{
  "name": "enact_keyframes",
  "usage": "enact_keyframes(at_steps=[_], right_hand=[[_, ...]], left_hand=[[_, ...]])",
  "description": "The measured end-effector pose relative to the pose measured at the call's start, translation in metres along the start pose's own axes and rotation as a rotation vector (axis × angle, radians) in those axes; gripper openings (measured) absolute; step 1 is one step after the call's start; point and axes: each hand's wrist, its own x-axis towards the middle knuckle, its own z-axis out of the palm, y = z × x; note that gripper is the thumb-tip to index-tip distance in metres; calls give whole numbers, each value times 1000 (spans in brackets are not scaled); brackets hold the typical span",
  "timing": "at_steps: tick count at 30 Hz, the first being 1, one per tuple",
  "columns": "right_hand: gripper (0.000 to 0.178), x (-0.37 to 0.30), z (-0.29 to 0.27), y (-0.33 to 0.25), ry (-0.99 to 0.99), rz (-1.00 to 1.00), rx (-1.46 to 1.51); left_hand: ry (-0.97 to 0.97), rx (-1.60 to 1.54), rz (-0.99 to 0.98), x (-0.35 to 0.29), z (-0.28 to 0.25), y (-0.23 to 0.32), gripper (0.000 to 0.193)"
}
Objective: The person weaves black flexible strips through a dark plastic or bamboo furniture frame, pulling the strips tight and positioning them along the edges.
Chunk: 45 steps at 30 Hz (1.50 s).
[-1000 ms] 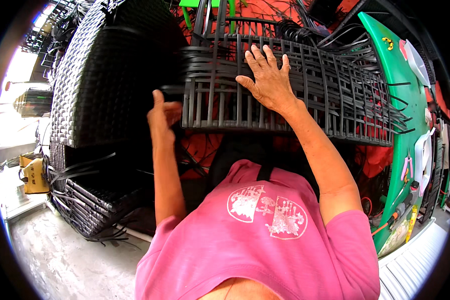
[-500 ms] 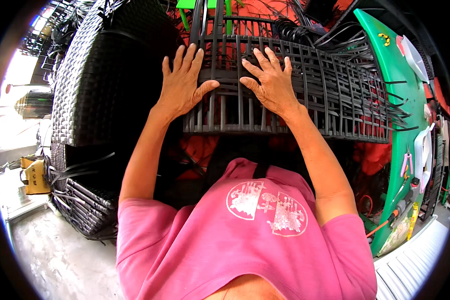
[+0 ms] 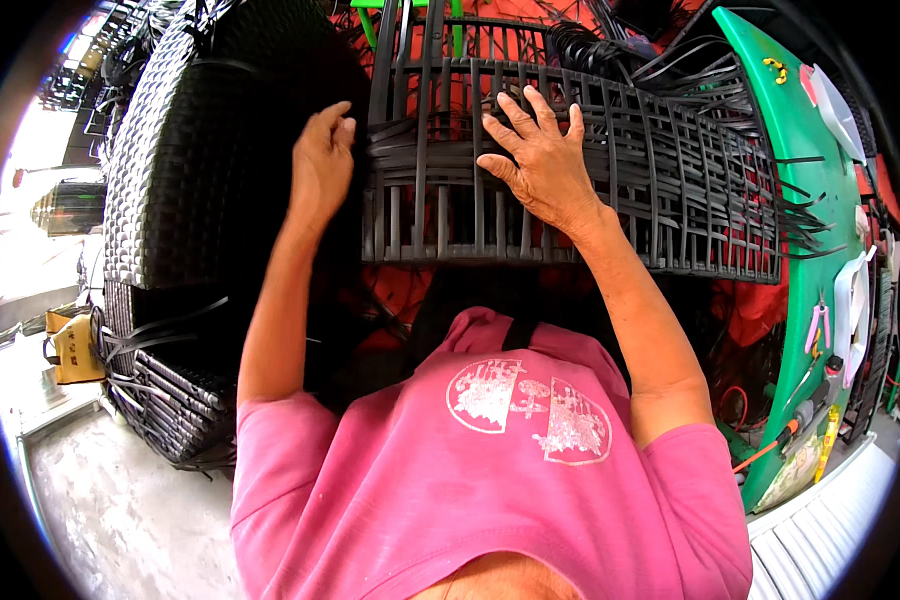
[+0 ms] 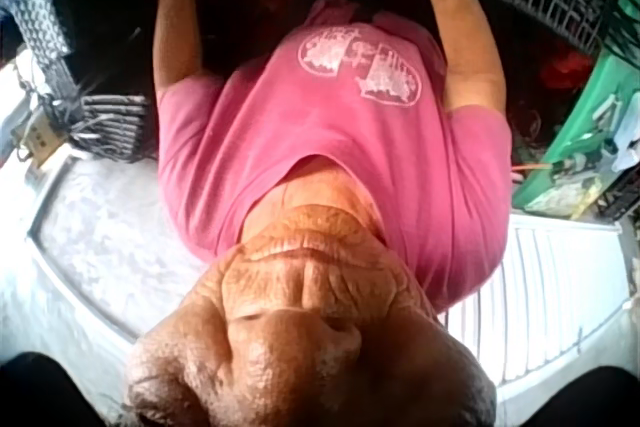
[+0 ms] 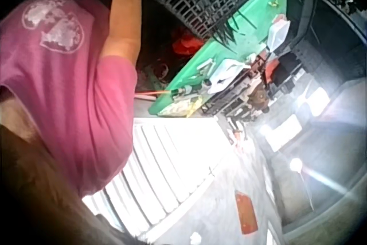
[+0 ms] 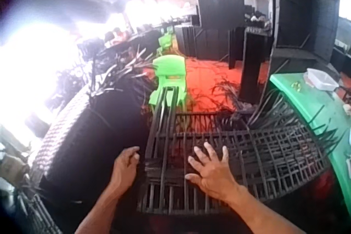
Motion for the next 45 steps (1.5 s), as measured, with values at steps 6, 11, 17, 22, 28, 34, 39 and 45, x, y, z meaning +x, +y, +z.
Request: enact_keyframes(at_steps=[6, 11, 17, 22, 28, 34, 39, 45], right_hand=[[56, 0, 3, 1, 25, 9, 22], [58, -1, 3, 1, 25, 8, 34], [58, -1, 2, 2, 11, 13, 16], [57, -1, 2, 2, 3, 18, 18], [59, -3, 2, 4, 0, 23, 48], [58, -4, -2, 3, 8, 36, 100], [58, -4, 0, 4, 7, 38, 109], [59, -4, 2, 4, 58, 20, 115]], left_hand=[[-585, 302, 137, 39, -36, 2, 23], [-752, 183, 147, 48, -46, -14, 21], [-901, 72, 60, 49, -53, -1, 31], [-984, 137, 42, 56, -43, 11, 46], [-1003, 60, -73, 59, -41, 0, 42], [-1076, 74, -10, 60, -42, 0, 38], [-1050, 258, 90, 62, -47, 22, 39], [-739, 287, 149, 64, -45, 16, 34]])
